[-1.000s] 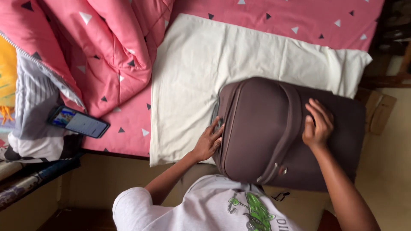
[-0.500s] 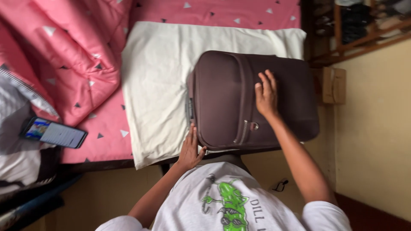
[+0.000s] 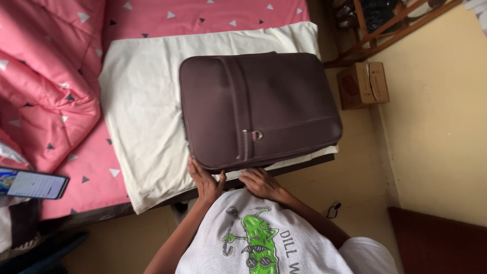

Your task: The person repeatedly rotates and repositions a brown suitcase on a bed, then opens the suitcase to reveal folded clothes inside. The person does not pack or unpack items during the clip.

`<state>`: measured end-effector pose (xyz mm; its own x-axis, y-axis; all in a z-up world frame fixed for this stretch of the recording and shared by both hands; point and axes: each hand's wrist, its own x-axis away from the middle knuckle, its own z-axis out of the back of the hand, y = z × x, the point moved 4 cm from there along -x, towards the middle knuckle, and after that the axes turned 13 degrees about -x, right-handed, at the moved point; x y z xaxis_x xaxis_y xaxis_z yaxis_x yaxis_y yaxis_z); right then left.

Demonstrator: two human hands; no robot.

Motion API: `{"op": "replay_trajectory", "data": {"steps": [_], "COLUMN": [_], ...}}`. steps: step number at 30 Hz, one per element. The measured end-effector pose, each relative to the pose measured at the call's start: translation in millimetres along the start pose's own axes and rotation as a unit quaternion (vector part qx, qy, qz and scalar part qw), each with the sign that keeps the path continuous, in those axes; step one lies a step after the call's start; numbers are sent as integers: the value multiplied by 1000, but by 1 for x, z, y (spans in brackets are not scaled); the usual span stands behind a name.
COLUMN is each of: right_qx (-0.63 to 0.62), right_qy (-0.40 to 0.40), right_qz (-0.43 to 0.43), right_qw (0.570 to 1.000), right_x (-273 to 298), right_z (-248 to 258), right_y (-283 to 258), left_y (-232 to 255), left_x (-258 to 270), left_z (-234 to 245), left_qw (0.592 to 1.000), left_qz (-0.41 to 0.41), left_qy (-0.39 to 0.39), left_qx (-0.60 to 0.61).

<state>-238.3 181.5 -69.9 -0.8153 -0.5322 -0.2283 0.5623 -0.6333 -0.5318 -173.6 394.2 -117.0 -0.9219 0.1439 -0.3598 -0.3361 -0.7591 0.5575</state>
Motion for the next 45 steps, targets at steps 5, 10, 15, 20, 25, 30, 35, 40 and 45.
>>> {"op": "replay_trajectory", "data": {"steps": [5,10,15,20,25,30,35,40,45], "right_qx": [53,95,101,83,131,-8,-162,-239,-287], "right_qy": [-25,0,149,275,382,443,458,439,387], "right_qz": [-24,-68,-141,-204,-263,-264,-324,-381,-360], "right_qw": [998,993,974,936,876,857,812,778,799], "right_x": [38,107,172,191,187,180,177,179,163], "right_z": [-16,1,48,85,123,153,164,167,186], "right_y": [36,95,130,137,136,166,212,236,255], "left_y": [18,21,61,166,294,365,402,420,407], "left_x": [26,60,53,2,-68,-115,-141,-175,-223], "left_z": [-35,-49,-64,-99,-117,-161,-207,-245,-270], "left_qw": [999,997,958,842,835,773,725,648,652], "left_qz": [1,12,-210,-368,-443,-526,-526,-505,-505], "left_qy": [34,3,-96,-360,-304,-290,-394,-514,-513], "left_qx": [-41,-75,-171,-163,-119,-204,-206,-246,-236]}}
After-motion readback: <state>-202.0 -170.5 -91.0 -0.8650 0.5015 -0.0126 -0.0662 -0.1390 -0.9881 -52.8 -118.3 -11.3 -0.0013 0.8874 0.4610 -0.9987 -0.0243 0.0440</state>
